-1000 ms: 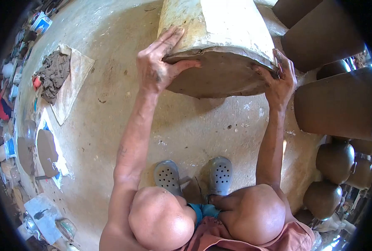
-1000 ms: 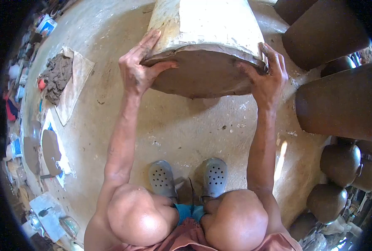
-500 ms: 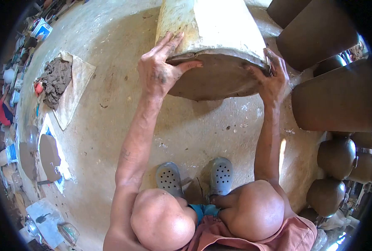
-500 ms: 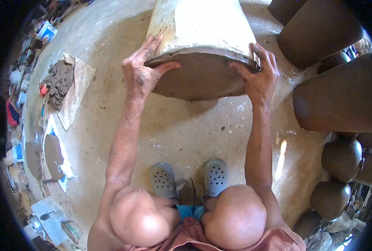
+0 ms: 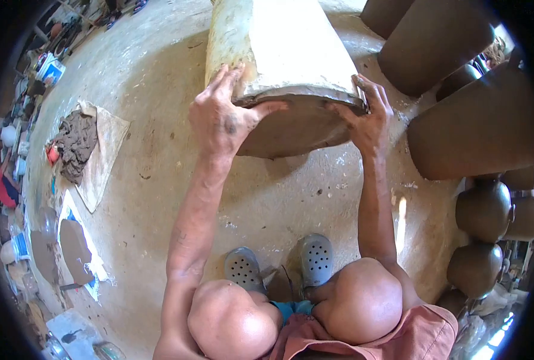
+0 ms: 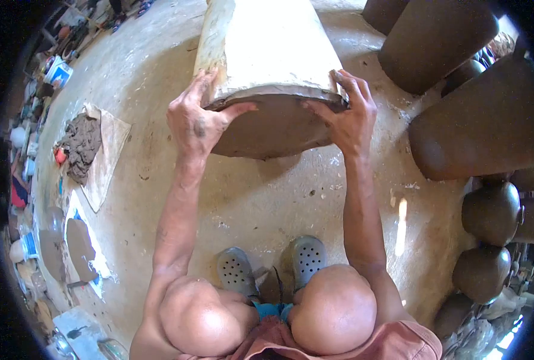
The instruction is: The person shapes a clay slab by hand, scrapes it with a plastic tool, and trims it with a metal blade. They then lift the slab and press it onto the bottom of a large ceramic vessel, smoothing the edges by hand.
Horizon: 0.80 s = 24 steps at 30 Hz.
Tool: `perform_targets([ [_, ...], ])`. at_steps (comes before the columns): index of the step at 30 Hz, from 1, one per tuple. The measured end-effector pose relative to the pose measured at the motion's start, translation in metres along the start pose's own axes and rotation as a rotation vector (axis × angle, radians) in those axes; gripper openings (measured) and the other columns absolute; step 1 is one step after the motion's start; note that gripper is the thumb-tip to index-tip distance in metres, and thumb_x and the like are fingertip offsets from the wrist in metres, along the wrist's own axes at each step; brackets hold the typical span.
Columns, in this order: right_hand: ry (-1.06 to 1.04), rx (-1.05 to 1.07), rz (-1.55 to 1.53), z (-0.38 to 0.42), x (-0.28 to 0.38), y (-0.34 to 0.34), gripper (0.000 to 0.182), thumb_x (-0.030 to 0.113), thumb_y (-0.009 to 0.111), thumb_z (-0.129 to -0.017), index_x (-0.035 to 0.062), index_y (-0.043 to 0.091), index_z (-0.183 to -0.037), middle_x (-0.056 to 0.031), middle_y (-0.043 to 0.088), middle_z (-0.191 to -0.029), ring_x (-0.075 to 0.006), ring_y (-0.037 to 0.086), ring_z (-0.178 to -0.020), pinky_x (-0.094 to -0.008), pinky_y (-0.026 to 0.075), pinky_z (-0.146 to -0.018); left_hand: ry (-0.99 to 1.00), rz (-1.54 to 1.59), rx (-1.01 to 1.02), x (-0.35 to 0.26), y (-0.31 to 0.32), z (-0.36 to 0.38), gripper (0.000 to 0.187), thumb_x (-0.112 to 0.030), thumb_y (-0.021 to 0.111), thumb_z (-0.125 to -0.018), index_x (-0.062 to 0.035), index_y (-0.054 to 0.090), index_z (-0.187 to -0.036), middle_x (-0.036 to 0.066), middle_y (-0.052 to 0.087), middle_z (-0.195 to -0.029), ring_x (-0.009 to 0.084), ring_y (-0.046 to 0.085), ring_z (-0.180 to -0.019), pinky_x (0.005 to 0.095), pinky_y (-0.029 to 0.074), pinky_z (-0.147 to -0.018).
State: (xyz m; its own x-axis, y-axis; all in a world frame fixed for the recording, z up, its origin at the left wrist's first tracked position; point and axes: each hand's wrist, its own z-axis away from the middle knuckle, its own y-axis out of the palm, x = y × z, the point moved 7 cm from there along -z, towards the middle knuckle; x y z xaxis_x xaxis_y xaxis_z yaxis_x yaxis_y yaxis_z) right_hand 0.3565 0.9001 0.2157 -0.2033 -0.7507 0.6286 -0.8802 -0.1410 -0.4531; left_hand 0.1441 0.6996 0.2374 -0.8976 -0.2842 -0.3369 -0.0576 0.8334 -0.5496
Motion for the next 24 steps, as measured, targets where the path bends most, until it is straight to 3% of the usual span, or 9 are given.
perform_targets([
  [6, -0.044, 0.059, 0.116, 0.0, 0.001, -0.014, 0.083, 0.04, 0.1, -0.067, 0.0067, 0.068, -0.136, -0.0136, 0.068, -0.134, -0.0305, 0.068, -0.121, -0.0451, 0.058, -0.102, -0.086, -0.018, 0.051, -0.003, -0.002, 0.002, 0.102, -0.081, 0.086, -0.059, -0.0007, 0.075, -0.121, 0.026, 0.074, -0.124, 0.0357, 0.077, -0.109, 0.0436, 0.065, -0.089],
  [8, 0.107, 0.068, -0.248, 0.009, -0.029, -0.024, 0.083, 0.038, 0.099, -0.07, 0.0038, 0.066, -0.138, -0.0154, 0.066, -0.139, -0.0289, 0.064, -0.13, -0.0437, 0.054, -0.107, -0.014, -0.009, 0.101, 0.015, -0.002, 0.008, 0.103, -0.074, 0.089, -0.062, -0.0014, 0.07, -0.132, 0.026, 0.073, -0.127, 0.0349, 0.076, -0.111, 0.0442, 0.064, -0.093],
  [10, 0.036, 0.083, -0.056, 0.035, -0.069, -0.031, 0.083, 0.033, 0.093, -0.081, 0.0026, 0.057, -0.148, -0.0156, 0.059, -0.15, -0.0281, 0.057, -0.139, -0.0415, 0.048, -0.115, -0.15, 0.412, 0.286, 0.041, -0.008, 0.022, 0.102, -0.054, 0.096, -0.068, -0.0009, 0.058, -0.147, 0.024, 0.068, -0.138, 0.0318, 0.071, -0.121, 0.0427, 0.06, -0.102],
  [12, 0.408, -0.066, -0.516, 0.082, -0.133, -0.027, 0.081, 0.029, 0.085, -0.091, 0.0037, 0.045, -0.157, -0.0148, 0.052, -0.157, -0.0282, 0.053, -0.143, -0.0416, 0.044, -0.118, -0.288, 0.811, 0.242, 0.08, 0.003, 0.059, 0.105, -0.031, 0.099, -0.073, 0.0002, 0.045, -0.158, 0.021, 0.062, -0.147, 0.0292, 0.065, -0.129, 0.0415, 0.054, -0.11],
  [14, 0.46, -0.059, -0.683, 0.113, -0.151, -0.002, 0.078, 0.023, 0.076, -0.099, 0.0045, 0.035, -0.163, -0.0144, 0.047, -0.161, -0.0279, 0.051, -0.144, -0.041, 0.045, -0.117, -0.334, 0.885, 0.248, 0.106, 0.021, 0.1, 0.103, -0.026, 0.097, -0.076, 0.0008, 0.042, -0.159, 0.018, 0.061, -0.149, 0.0277, 0.064, -0.129, 0.0406, 0.053, -0.11],
  [18, 0.506, -0.074, -0.597, 0.13, -0.165, 0.039, 0.053, 0.024, 0.068, -0.104, 0.0005, 0.05, -0.149, -0.0105, 0.062, -0.138, -0.0191, 0.059, -0.124, -0.033, 0.05, -0.103, -0.449, 0.846, 0.198, 0.13, 0.041, 0.128, 0.096, -0.019, 0.093, -0.082, 0.0028, 0.04, -0.16, 0.015, 0.06, -0.148, 0.0243, 0.064, -0.127, 0.0389, 0.054, -0.108],
  [19, 0.577, -0.182, -0.628, 0.126, -0.169, 0.041, 0.046, 0.028, 0.071, -0.102, 0.0004, 0.058, -0.136, -0.0069, 0.069, -0.121, -0.0161, 0.063, -0.109, -0.0317, 0.052, -0.095, -0.446, 0.848, 0.208, 0.131, 0.044, 0.128, 0.096, -0.019, 0.093, -0.082, 0.0028, 0.04, -0.16, 0.015, 0.06, -0.148, 0.0243, 0.064, -0.127, 0.0389, 0.054, -0.108],
  [22, 0.54, -0.217, -0.587, 0.12, -0.18, 0.047, 0.042, 0.028, 0.075, -0.099, 0.0, 0.063, -0.127, -0.0053, 0.072, -0.11, -0.0152, 0.065, -0.1, -0.0309, 0.053, -0.09, -0.41, 0.855, 0.183, 0.141, 0.046, 0.132, 0.093, -0.016, 0.091, -0.085, 0.0045, 0.039, -0.159, 0.015, 0.061, -0.146, 0.0221, 0.064, -0.126, 0.0378, 0.055, -0.107],
  [24, 0.555, -0.203, -0.553, 0.119, -0.185, 0.046, 0.038, 0.026, 0.075, -0.098, -0.0004, 0.065, -0.124, -0.005, 0.072, -0.107, -0.0147, 0.065, -0.098, -0.0304, 0.053, -0.088, -0.544, 0.798, 0.261, 0.155, 0.051, 0.144, 0.09, -0.017, 0.09, -0.086, 0.006, 0.041, -0.158, 0.014, 0.063, -0.144, 0.0218, 0.063, -0.127, 0.0376, 0.053, -0.109],
])
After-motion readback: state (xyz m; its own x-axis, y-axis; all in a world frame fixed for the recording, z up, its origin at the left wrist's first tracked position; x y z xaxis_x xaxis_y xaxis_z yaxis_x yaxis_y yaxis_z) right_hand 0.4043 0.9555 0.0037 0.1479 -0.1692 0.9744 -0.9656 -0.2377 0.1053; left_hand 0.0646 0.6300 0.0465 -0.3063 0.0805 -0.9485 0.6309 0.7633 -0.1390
